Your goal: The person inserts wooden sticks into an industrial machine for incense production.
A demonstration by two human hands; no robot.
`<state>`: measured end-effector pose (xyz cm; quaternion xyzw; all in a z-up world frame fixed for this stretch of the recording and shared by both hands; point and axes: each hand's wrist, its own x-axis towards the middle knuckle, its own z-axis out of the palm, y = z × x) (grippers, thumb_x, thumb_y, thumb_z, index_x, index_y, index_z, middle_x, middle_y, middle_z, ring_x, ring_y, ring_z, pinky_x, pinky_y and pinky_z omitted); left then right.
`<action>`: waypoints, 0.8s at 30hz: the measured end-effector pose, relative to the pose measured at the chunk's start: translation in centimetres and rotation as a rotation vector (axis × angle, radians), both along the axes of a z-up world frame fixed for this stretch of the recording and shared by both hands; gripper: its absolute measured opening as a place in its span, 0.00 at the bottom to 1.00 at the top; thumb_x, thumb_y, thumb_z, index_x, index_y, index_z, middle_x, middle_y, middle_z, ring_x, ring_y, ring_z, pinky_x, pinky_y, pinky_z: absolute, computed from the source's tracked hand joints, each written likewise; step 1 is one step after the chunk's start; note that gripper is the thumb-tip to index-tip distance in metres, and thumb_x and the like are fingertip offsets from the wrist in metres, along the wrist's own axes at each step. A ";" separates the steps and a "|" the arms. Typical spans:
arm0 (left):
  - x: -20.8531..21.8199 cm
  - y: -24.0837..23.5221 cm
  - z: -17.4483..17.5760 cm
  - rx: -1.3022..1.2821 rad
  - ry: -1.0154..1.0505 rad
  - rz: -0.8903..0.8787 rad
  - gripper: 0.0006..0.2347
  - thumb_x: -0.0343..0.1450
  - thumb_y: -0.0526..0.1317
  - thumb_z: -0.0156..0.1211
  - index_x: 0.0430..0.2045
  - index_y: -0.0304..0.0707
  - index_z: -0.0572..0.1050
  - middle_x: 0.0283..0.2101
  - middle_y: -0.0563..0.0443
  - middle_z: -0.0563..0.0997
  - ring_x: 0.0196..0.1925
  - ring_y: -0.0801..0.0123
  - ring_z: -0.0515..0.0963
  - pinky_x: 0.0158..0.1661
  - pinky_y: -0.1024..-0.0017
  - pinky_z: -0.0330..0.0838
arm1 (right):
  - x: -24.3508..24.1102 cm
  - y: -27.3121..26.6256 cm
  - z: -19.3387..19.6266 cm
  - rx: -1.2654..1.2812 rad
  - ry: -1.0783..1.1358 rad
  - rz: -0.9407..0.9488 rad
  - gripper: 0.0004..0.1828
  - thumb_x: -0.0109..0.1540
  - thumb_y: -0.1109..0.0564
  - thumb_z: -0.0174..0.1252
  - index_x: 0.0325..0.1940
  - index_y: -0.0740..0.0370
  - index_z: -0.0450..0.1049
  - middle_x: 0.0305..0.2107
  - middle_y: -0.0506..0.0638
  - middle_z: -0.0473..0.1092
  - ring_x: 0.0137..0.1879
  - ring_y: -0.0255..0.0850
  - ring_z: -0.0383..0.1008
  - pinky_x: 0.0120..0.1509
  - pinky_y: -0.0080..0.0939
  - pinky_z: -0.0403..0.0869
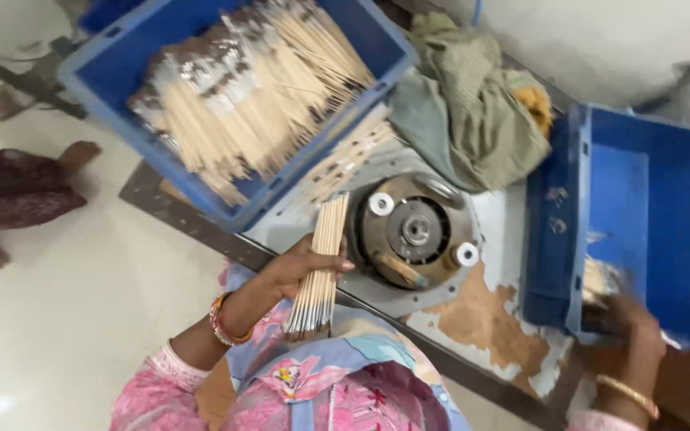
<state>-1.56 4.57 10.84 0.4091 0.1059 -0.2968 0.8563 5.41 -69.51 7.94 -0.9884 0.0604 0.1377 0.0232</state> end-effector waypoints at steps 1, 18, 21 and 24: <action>0.4 1.1 0.6 0.010 -0.014 0.053 0.16 0.61 0.31 0.74 0.37 0.35 0.72 0.30 0.52 0.75 0.26 0.71 0.78 0.26 0.71 0.75 | 1.4 0.6 -1.3 -0.008 -0.004 0.047 0.19 0.67 0.47 0.57 0.59 0.55 0.79 0.43 0.67 0.77 0.50 0.62 0.77 0.52 0.58 0.74; 17.6 21.7 8.0 2.265 -1.272 -0.932 0.26 0.74 0.35 0.54 0.67 0.66 0.61 0.39 0.47 0.80 0.34 0.60 0.84 0.31 0.64 0.80 | -3.7 7.0 -2.8 0.130 -0.477 0.083 0.19 0.63 0.58 0.62 0.59 0.61 0.74 0.46 0.64 0.75 0.51 0.62 0.77 0.55 0.54 0.74; 16.4 21.7 8.9 2.242 -1.307 -1.063 0.29 0.73 0.37 0.52 0.70 0.70 0.53 0.56 0.40 0.69 0.33 0.58 0.84 0.31 0.65 0.80 | -3.7 1.5 -9.9 0.447 -0.504 -0.229 0.14 0.70 0.53 0.57 0.54 0.65 0.77 0.33 0.60 0.77 0.43 0.48 0.79 0.53 0.45 0.74; 18.5 23.1 4.6 2.157 -1.491 -0.988 0.28 0.72 0.35 0.51 0.67 0.62 0.54 0.62 0.36 0.67 0.31 0.55 0.84 0.29 0.65 0.80 | -2.1 -4.6 -18.6 0.649 -0.667 -0.246 0.15 0.75 0.53 0.59 0.52 0.71 0.75 0.34 0.59 0.76 0.40 0.41 0.78 0.51 0.41 0.74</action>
